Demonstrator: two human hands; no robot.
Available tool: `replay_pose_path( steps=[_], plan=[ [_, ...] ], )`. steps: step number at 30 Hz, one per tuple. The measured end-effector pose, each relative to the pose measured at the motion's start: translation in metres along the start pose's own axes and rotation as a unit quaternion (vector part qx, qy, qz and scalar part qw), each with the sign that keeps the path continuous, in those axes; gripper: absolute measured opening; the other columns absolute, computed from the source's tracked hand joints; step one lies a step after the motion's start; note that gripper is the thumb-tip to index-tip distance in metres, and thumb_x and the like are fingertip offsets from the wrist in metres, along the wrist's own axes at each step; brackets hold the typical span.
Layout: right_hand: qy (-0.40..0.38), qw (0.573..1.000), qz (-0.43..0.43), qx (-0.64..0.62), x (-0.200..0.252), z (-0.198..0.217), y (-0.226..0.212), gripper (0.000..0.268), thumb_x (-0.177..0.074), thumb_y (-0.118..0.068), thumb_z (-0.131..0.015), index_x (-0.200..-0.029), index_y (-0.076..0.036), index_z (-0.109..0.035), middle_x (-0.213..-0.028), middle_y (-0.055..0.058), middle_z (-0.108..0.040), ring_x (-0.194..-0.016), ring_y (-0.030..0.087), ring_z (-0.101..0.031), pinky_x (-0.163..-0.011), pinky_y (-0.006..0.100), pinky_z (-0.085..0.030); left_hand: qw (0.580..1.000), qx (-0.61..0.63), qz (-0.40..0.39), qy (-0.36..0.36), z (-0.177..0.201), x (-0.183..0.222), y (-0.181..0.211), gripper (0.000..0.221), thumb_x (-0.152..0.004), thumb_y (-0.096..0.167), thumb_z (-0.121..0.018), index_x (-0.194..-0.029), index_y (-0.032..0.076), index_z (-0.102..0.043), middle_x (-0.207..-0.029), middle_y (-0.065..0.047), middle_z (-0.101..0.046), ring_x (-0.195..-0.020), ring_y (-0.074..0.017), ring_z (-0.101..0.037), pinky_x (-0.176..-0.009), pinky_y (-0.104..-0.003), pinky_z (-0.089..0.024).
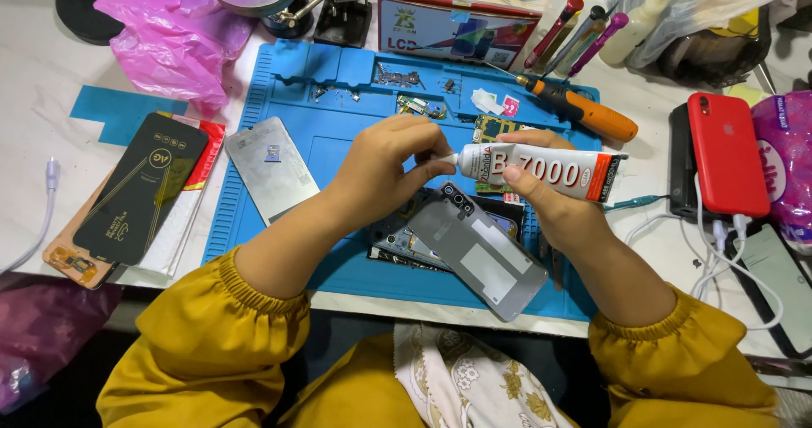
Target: Applying adhesive to a mobile phone frame and assembling the screen and internal components
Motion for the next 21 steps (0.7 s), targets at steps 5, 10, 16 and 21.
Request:
replay_pose_path(
  steps=[5, 10, 16, 21],
  plan=[
    [0.002, 1.000, -0.015, -0.024, -0.002, -0.006, -0.007, 0.039, -0.095, -0.019, -0.068, -0.127, 0.001, -0.061, -0.111, 0.017, -0.071, -0.098, 0.020, -0.070, -0.090, 0.040, -0.058, 0.994, -0.069, -0.077, 0.022, 0.004, -0.001, 0.015, 0.017, -0.091, 0.019, -0.081, -0.093, 0.013, -0.065, -0.078, 0.000, -0.059, -0.076, -0.0222, -0.061, -0.071, -0.034, -0.053],
    [0.005, 1.000, -0.026, -0.013, 0.000, -0.010, -0.015, 0.038, -0.094, -0.019, -0.070, -0.126, 0.000, -0.064, -0.106, 0.018, -0.072, -0.097, 0.020, -0.069, -0.091, 0.041, -0.058, 0.999, -0.005, 0.003, -0.051, -0.007, 0.002, 0.005, 0.022, -0.108, 0.026, -0.053, -0.100, 0.010, -0.066, -0.075, -0.008, -0.060, -0.073, -0.0326, -0.064, -0.067, -0.042, -0.055],
    [0.000, 0.999, -0.025, -0.030, 0.000, -0.005, -0.001, 0.039, -0.093, -0.018, -0.071, -0.127, 0.001, -0.062, -0.106, 0.017, -0.072, -0.094, 0.017, -0.070, -0.086, 0.038, -0.061, 0.998, -0.037, -0.050, 0.000, -0.002, 0.002, 0.007, 0.014, -0.101, 0.020, -0.069, -0.090, 0.012, -0.066, -0.069, -0.002, -0.057, -0.067, -0.0254, -0.062, -0.065, -0.034, -0.053],
    [-0.012, 0.998, -0.014, -0.063, -0.003, -0.002, 0.004, 0.040, -0.096, -0.018, -0.068, -0.128, 0.004, -0.059, -0.108, 0.020, -0.070, -0.094, 0.021, -0.072, -0.085, 0.040, -0.062, 0.991, -0.077, -0.100, 0.031, 0.004, 0.002, 0.020, 0.017, -0.094, 0.019, -0.083, -0.105, 0.012, -0.072, -0.087, -0.004, -0.068, -0.081, -0.0251, -0.063, -0.076, -0.035, -0.053]
  ],
)
Point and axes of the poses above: each hand's wrist, its own x-axis away from the middle knuckle, its own z-axis out of the back of the hand, y = z × x, the point moved 8 cm from there along -x, towards the middle knuckle
